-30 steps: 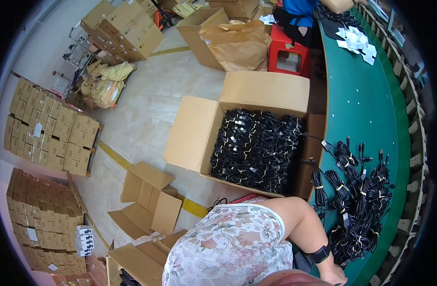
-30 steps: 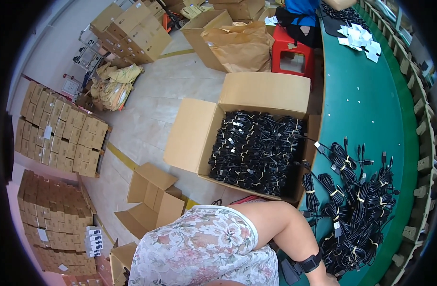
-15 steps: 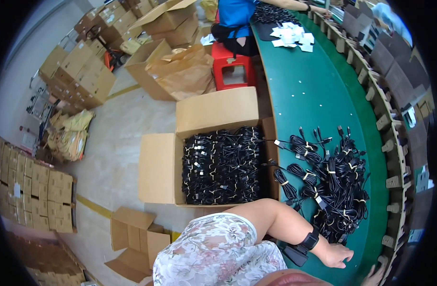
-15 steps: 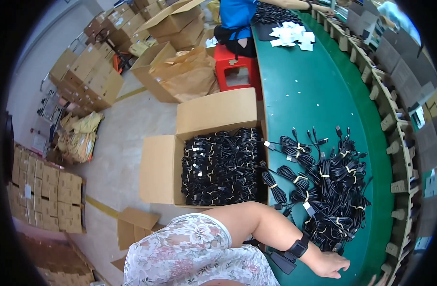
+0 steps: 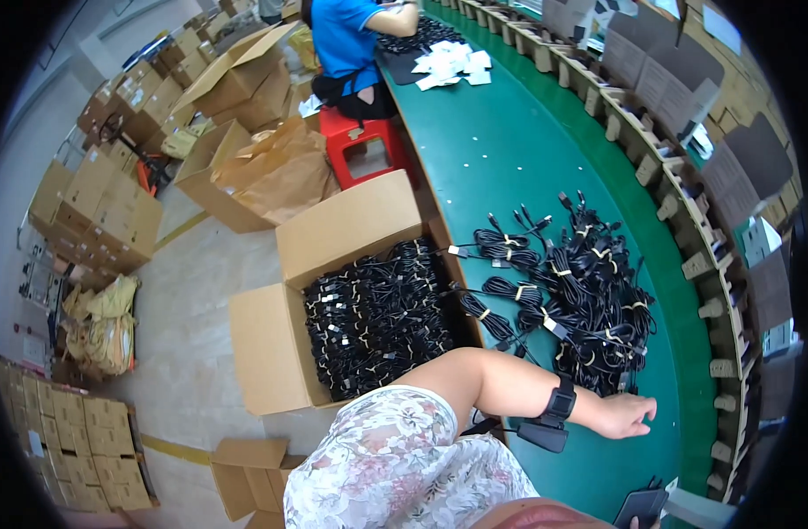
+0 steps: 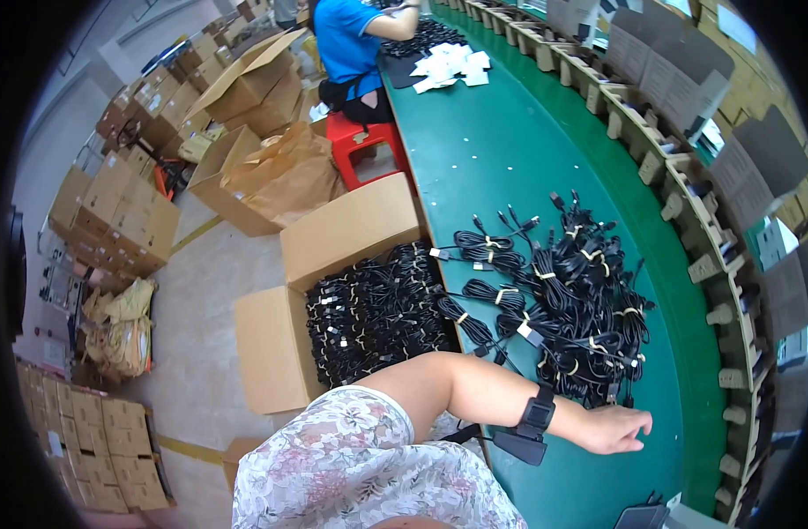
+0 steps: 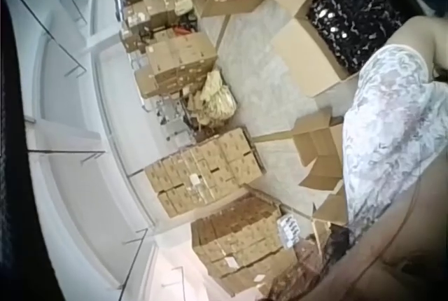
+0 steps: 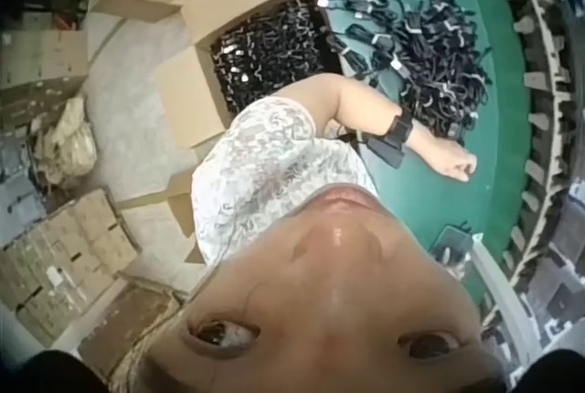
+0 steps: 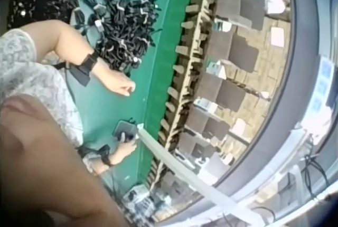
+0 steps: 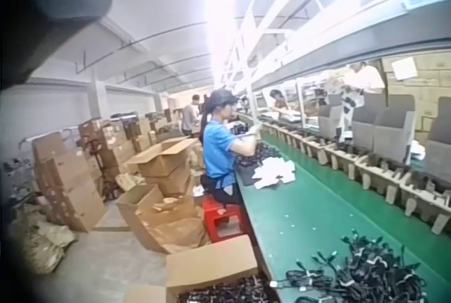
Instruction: The person picks up a cable from a box, connects it to a square electronic device, and places the assembled unit into a cardboard tray, repeating the process.
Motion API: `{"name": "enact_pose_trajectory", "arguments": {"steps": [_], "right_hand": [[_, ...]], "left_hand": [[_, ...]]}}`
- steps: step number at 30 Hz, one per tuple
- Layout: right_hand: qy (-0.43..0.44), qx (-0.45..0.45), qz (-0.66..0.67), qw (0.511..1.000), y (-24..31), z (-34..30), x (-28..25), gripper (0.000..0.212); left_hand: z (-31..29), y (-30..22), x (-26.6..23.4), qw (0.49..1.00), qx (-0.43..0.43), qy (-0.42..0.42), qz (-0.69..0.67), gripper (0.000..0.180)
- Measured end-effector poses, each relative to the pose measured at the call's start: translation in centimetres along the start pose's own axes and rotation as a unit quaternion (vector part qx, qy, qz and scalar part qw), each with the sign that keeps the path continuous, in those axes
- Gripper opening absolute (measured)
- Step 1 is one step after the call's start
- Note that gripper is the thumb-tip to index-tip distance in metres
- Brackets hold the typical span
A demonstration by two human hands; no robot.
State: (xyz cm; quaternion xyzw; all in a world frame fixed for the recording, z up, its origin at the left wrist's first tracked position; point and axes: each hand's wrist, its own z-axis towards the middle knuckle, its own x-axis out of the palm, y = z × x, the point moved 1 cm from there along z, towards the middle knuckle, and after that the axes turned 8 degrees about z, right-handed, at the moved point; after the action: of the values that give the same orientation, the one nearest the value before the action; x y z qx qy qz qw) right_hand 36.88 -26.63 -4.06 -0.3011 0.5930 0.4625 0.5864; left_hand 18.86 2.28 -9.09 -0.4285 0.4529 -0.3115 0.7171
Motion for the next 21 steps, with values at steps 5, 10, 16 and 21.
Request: {"name": "enact_pose_trajectory", "arguments": {"steps": [5, 10, 16, 21], "right_hand": [[-0.171, -0.054, -0.006, 0.984, -1.9, -3.3, 2.8, 0.060], [-0.131, 0.238, 0.080, 0.959, -7.5, -6.7, 6.3, 0.058], [-0.140, 0.205, 0.076, 0.966, 2.8, -2.5, 1.1, 0.043], [-0.082, 0.114, 0.057, 0.988, 9.3, 3.3, -1.6, 0.023]], "left_hand": [[0.2, 0.6, 0.5, 1.000, 0.013, -0.010, 0.020, 0.027], [0.0, 0.1, 0.5, 0.999, 0.034, -0.004, 0.034, 0.027], [-0.2, -1.0, 0.2, 0.999, 0.000, 0.008, 0.043, 0.026], [-0.9, -0.5, -1.4, 0.998, 0.006, -0.006, 0.059, 0.029]]}}
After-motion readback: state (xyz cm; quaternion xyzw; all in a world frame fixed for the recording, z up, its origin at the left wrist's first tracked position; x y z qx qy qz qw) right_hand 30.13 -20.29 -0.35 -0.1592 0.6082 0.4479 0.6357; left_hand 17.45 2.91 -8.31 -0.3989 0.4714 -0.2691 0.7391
